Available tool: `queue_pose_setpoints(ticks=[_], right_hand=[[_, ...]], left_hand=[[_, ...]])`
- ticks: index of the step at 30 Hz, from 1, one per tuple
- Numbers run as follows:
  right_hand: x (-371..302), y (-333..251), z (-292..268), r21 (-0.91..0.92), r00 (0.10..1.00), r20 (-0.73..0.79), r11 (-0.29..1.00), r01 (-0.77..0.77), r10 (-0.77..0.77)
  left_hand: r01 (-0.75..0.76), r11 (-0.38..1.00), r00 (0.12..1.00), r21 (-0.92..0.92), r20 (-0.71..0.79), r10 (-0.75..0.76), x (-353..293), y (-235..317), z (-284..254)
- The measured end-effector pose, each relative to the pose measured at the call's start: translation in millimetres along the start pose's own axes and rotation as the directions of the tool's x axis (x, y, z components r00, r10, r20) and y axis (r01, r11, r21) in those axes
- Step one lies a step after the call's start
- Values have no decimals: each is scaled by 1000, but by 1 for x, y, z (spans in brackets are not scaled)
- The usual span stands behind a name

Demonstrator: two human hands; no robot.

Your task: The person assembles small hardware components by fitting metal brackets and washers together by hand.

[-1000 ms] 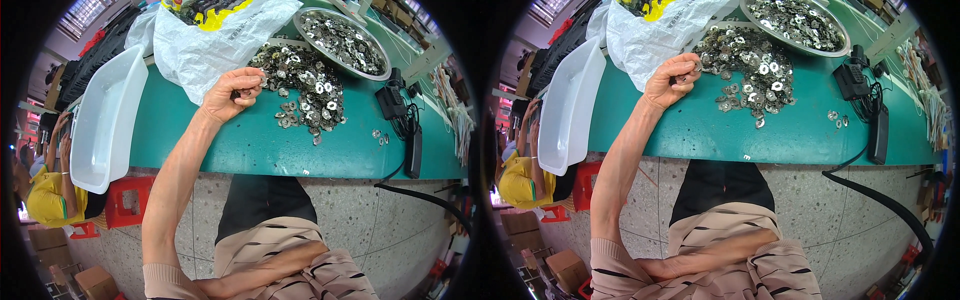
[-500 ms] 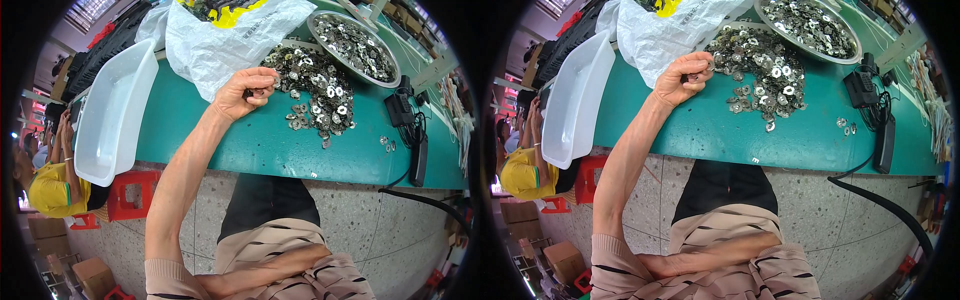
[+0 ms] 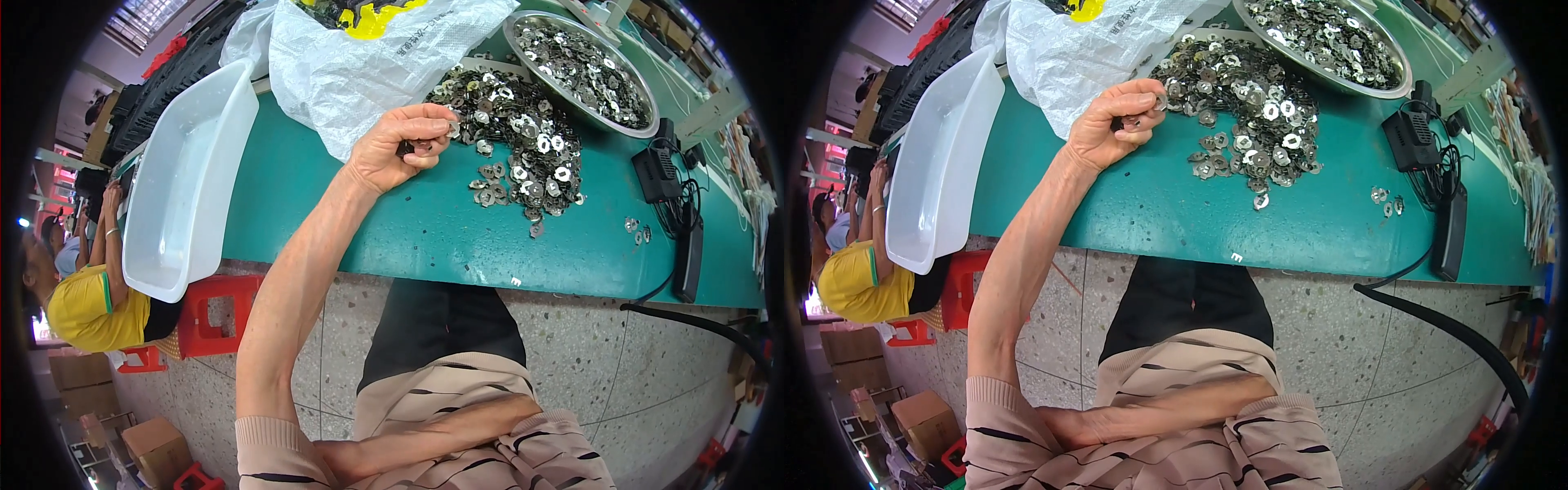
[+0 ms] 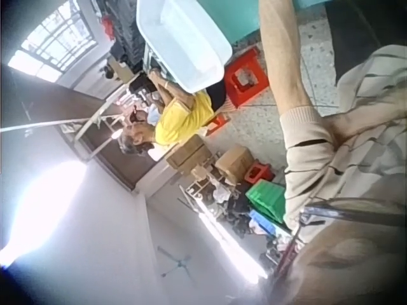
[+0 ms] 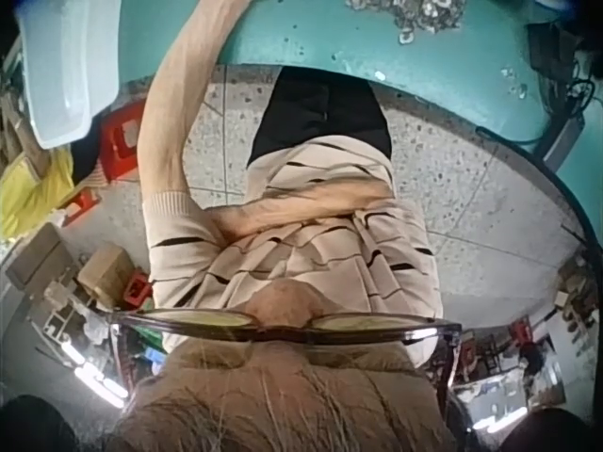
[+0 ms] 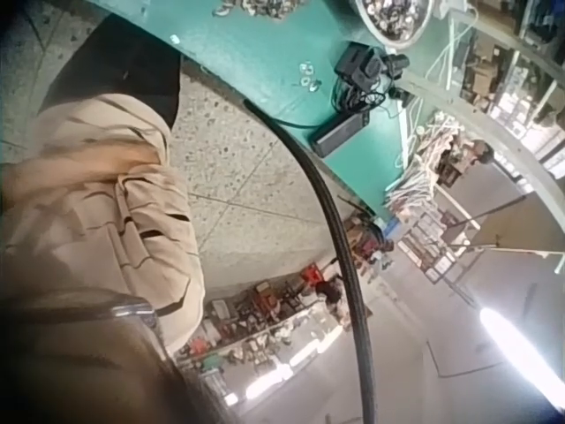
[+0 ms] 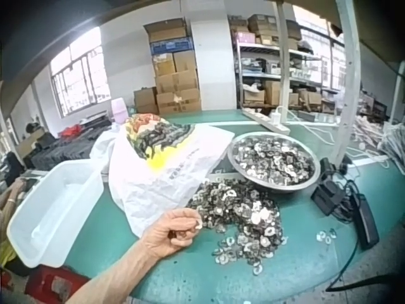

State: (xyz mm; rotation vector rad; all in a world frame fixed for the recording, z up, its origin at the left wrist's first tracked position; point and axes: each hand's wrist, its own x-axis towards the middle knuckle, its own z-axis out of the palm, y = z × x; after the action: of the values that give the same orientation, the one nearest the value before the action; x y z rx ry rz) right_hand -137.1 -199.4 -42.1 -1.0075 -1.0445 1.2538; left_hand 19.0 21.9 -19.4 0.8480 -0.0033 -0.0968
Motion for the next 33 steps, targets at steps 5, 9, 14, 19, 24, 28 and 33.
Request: queue_pose_setpoints(ticks=[5, 9, 14, 19, 24, 28, 33], right_hand=[[-1, 1, 1, -38, 1000, 19, 999, 17, -17], [0, 1, 1, -74, 999, 37, 997, 37, -34], [0, -2, 0, -113, 997, 57, 991, 66, -60], [1, -4, 3, -137, 993, 89, 986, 94, -82], [1, -7, -1, -182, 989, 117, 977, 114, -93], [-6, -11, -14, -247, 991, 117, 964, 97, -70], [-21, -49, -50, -580, 930, -126, 786, 213, -345]], left_hand=[[0, 1000, 999, 9, -54, 0, -1, 0, 3], [-6, 1000, 1000, -15, -10, 6, -1, -1, 1], [-4, 1000, 999, 11, -33, 4, -4, -1, 4], [-31, 1000, 999, 3, -12, 31, -1, -2, 4], [-27, 1000, 999, 6, -25, 27, -2, -1, 6], [-23, 1000, 1000, 10, -16, 23, -1, -2, 4], [-55, 998, 998, -24, -42, 54, -5, -3, 3]])
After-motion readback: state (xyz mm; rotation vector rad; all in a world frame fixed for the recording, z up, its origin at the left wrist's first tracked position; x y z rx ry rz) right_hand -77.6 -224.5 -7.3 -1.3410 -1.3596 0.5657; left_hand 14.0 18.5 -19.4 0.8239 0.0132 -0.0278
